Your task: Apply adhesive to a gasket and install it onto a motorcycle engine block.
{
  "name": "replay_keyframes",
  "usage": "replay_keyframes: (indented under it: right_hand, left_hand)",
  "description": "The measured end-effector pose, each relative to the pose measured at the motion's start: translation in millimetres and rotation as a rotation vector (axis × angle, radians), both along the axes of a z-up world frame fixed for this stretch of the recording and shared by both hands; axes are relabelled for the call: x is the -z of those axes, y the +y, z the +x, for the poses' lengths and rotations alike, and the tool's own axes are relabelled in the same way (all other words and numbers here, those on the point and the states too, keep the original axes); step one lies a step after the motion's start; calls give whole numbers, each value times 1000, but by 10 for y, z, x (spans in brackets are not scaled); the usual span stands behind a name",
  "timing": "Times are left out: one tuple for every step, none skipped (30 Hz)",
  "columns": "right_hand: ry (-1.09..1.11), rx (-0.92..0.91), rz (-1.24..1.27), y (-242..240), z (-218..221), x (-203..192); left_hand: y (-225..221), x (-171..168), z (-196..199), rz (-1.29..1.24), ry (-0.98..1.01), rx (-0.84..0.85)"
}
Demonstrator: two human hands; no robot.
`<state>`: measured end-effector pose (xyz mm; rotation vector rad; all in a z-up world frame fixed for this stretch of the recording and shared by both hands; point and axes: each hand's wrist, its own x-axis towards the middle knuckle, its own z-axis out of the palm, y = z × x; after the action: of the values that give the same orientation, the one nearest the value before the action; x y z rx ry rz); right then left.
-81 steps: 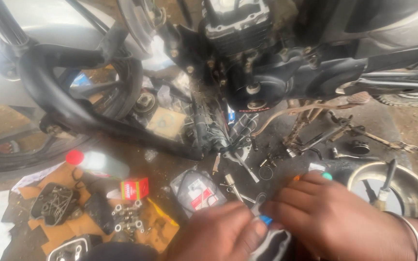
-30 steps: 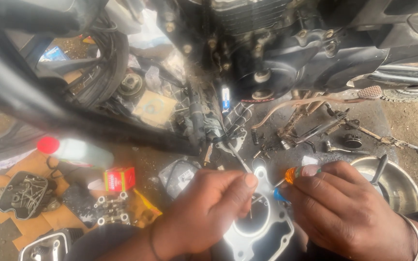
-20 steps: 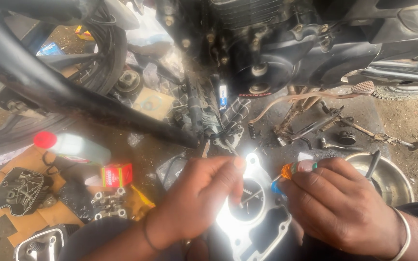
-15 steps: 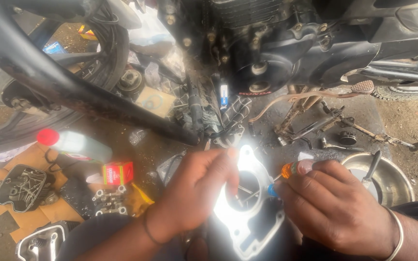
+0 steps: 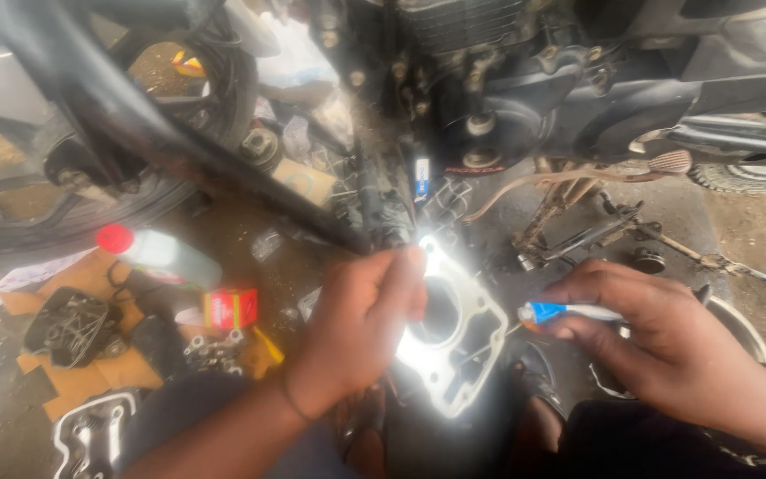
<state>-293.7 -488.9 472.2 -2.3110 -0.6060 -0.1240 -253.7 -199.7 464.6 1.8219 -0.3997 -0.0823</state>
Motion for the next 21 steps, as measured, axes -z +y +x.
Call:
replay_keyframes:
  right_hand:
    - [68,-41,44,38,-2,19]
    - [136,-82,87,80,-5,37]
    - [138,-94,91,124,-52,62]
    - [113,-142,106,161,-96,85]
    - [80,-183,118,181,-135,95]
    - [74,-187,118,221,-144,107]
    - [29,-182,41,261,-157,114]
    - [-16,-175,-36,296,-168,119]
    - [-25,-169,-37,313,-164,113]
    - [-157,-172,-80,328,-157,107]
    - [-286,-175,-126,337,-154,98]
    - [-293,-169,-130,358,-147,54]
    - [-347,-188,-148,377,-145,11]
    - [-401,-206,-166,396,-143,-29]
    - [-402,-203,-170,417,-141,-62]
    - [-438,-195,-219,437,-137,-92]
    - [-471,-187,-269,456,-138,-119]
    - [-470,-183,-273,464,-133,-143]
    - [-501,-190,-286,474,-123,-169]
    - [-532,-197,-300,485,-112,-194]
    - [-530,-197,-303,480,-110,-191]
  left_hand:
    - [-6,-8,-14,-18,-15,-34]
    - [-8,-17,-26,-36,-32,-67]
    - [-26,-5,-49,-31,-31,-78]
    - [-49,3,-68,-41,-30,-77]
    - [-94,7,-58,-54,-36,-68]
    - [-130,13,-72,-54,-43,-71]
    - [-170,11,-77,-48,-26,-54]
    - [-214,7,-81,-42,-8,-37]
    - [-247,-2,-82,-42,-18,-31]
    - [-281,-8,-81,-10,8,-21]
    - [-321,-13,-84,21,36,-11]
    - [-339,-24,-73,18,29,-5]
    - [-359,-29,-71,7,15,13]
    - [-379,-31,-67,-5,1,31]
    - [-396,-49,-65,-8,-2,35]
    - [-414,-64,-61,-21,28,48]
    - [-433,-75,-63,-35,60,62]
    - [-449,-69,-62,-37,61,67]
    - [-463,-65,-57,-36,55,61]
    - [-474,-60,-51,-35,50,56]
    - [-479,-67,-48,-37,52,58]
